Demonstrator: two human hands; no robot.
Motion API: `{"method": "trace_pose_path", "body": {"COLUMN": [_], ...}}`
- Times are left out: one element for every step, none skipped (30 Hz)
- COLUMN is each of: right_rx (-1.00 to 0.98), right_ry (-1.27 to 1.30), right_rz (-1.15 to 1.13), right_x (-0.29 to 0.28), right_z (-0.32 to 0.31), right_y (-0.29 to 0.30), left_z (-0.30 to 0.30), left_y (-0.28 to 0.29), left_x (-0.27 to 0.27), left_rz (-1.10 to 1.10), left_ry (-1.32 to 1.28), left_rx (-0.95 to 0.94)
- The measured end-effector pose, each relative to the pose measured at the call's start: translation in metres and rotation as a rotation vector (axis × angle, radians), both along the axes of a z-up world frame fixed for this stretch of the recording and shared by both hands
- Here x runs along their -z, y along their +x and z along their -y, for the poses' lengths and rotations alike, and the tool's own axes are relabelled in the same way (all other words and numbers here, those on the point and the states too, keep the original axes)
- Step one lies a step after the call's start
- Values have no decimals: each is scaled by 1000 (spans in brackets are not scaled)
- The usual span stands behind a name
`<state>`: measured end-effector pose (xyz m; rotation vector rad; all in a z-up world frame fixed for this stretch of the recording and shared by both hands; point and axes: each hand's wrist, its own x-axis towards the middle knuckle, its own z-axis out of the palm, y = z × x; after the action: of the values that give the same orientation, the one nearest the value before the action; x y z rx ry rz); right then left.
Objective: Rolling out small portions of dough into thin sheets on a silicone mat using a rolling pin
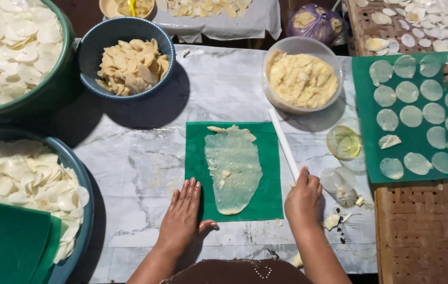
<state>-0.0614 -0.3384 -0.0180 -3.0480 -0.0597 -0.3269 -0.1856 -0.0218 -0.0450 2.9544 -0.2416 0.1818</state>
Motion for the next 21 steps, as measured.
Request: {"method": "trace_pose_path", "body": {"right_rx": [17,32,38,-25,-88,-87,52,192,194,302,412,408,423,436,431,480,529,526,512,501,503], "right_ry": [-40,-81,-80,100,279,279,205,130,129,15,-101,-101,-103,-105,-104,-79,-53,-52,-71,-91,-93], "right_rz": [-34,-71,-67,-23,22,23,-12,-47,-46,-221,-394,-391,-448,-507,-504,-529,-554,-548,-582,-621,-621], "right_x": [-4,-9,-26,-42,-58,-62,-66,-70,-57,-46,-35,-53,-72,-90,-99,-107,-115,-108,-100,-92,-88], "right_z": [1,1,5,9,12,23,34,45,62,79,95,85,75,64,59,55,51,55,60,66,65], "right_y": [2,3,12,20,28,47,67,86,110,138,167,170,174,176,182,187,192,194,197,197,196], "left_z": [-1,-2,-3,-5,-7,-7,-8,-8,-9,-9,-9,-8,-7,-7,-8,-9,-9,-10,-9,-8,-9], "left_y": [1,1,1,0,-1,0,0,1,-1,-1,0,0,-1,-2,-1,-1,0,1,2,1,1], "left_x": [-7,-15,-13,-11,-9,-9,-8,-8,-7,-6,-5,-11,-17,-24,-22,-20,-18,-20,-23,-25,-22], "left_rz": [-62,-127,-124,-116,-109,-108,-109,-111,-111,-106,-102,-98,-112,-126,-123,-133,-143,-137,-146,-162,-163], "left_ry": [-88,-176,-175,-180,-184,-185,-201,-217,-218,-221,-224,-225,-269,-312,-311,-285,-259,-260,-274,-291,-292], "left_rx": [-2,-7,-1,6,14,15,13,12,14,10,6,3,5,6,1,7,12,11,5,2,3]}}
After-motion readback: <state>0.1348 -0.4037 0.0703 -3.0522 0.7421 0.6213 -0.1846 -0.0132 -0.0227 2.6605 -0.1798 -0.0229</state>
